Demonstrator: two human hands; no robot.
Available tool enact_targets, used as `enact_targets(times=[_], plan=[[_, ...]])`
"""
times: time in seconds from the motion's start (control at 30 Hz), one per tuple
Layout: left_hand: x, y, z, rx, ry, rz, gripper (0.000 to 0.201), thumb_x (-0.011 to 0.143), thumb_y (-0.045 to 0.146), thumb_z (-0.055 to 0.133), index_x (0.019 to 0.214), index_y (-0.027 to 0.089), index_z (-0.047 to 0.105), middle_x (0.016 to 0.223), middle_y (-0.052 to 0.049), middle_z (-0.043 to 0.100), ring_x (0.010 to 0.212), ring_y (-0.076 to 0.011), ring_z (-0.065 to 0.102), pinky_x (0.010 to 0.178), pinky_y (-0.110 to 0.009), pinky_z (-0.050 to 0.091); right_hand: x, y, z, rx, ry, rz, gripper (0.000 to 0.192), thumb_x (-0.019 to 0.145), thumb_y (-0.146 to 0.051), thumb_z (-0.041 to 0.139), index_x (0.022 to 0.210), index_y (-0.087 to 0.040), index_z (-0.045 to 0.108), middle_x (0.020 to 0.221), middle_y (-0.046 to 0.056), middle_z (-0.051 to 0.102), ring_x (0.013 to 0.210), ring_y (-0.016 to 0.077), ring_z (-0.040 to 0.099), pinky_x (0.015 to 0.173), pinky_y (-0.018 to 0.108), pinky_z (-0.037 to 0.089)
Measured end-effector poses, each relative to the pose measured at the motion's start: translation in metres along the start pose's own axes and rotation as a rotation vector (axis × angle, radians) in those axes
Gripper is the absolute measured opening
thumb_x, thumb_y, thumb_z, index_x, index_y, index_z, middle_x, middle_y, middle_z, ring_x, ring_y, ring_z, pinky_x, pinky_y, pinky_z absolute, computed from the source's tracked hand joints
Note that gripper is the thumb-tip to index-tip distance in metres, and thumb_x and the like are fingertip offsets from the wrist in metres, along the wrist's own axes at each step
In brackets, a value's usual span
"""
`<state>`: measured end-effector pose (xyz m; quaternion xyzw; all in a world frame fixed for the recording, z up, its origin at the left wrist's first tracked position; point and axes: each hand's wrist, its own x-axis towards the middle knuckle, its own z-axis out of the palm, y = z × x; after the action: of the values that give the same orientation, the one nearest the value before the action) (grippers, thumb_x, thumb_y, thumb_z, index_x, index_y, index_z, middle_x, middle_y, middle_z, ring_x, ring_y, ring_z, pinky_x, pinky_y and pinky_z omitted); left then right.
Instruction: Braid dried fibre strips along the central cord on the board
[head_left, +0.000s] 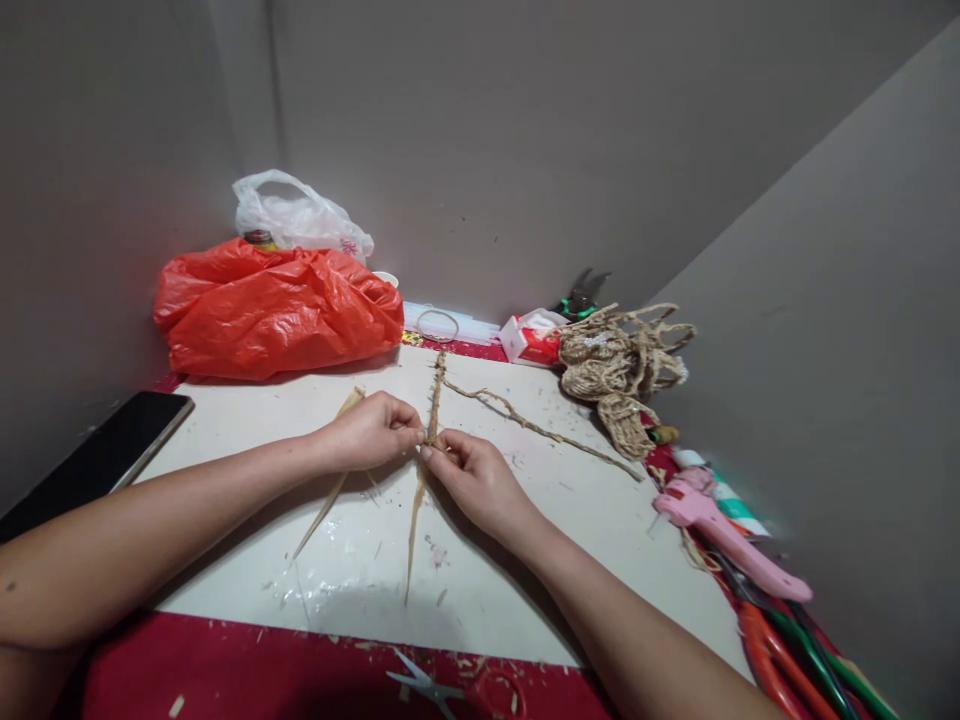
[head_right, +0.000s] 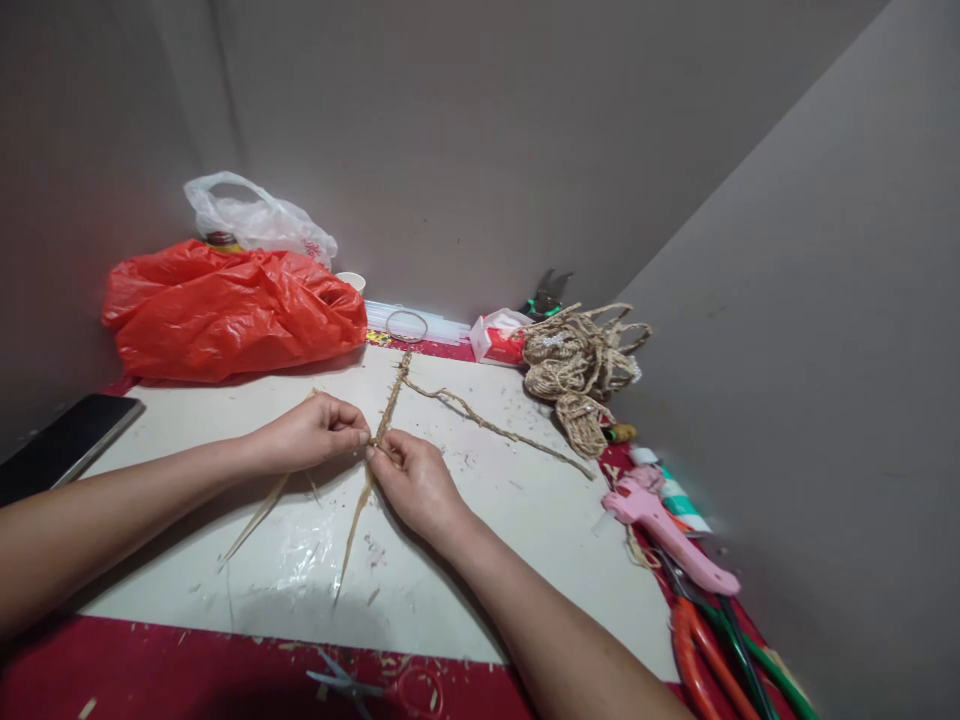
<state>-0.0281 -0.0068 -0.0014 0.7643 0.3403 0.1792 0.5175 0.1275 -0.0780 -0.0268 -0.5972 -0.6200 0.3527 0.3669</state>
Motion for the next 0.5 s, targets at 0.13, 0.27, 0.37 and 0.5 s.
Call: enact_targets(times=[0.13,0.27,0.37,0.5], plan=[[0.0011,-0.0002,-0.0004,-0.079,0.000,-0.030,0.016,0.072,0.025,0.055,0.064,0.012,0.060,0.052,0.004,0.047,0.051,-0.0064,0.035,0.052,-0.021,0.027,-0.0015,-0.0046,-0.0015,0.088,-0.008,0.094,0.022,0.076,-0.035,0.055,0.066,-0.018,0.045,0.053,-0.007,0.032,0.050,0.0081,0.028,0.046,0.021,0.023],[0.0021,-0.0017,-0.0011,-0.137,-0.006,-0.062,0.016,0.070,0.027,0.057,0.066,0.012,0.063,0.054,0.003,0.052,0.052,-0.0069,0.038,0.053,-0.022,0.028,-0.0023,-0.0081,-0.0025,0.203,-0.003,0.181,0.023,0.074,-0.038,0.059,0.077,-0.018,0.047,0.049,-0.009,0.033,0.045,0.0064,0.023,0.043,0.021,0.017],[0.0024,-0.0030,-0.0010,-0.171,-0.004,-0.089,0.016,0.069,0.028,0.058,0.066,0.012,0.063,0.055,0.002,0.052,0.051,-0.0070,0.039,0.053,-0.022,0.028,-0.0016,-0.0065,-0.0026,0.279,-0.048,0.181,0.026,0.073,-0.039,0.061,0.071,-0.017,0.048,0.049,-0.009,0.034,0.045,0.0054,0.024,0.043,0.021,0.017],[0.0017,-0.0031,0.0001,-0.218,-0.003,-0.117,0.016,0.068,0.028,0.059,0.065,0.013,0.063,0.056,0.002,0.054,0.051,-0.0070,0.040,0.054,-0.022,0.029,-0.0009,-0.0044,-0.0047,0.444,-0.159,0.272,0.032,0.074,-0.039,0.061,0.060,-0.018,0.041,0.044,-0.010,0.031,0.038,0.0038,0.019,0.038,0.021,0.012]])
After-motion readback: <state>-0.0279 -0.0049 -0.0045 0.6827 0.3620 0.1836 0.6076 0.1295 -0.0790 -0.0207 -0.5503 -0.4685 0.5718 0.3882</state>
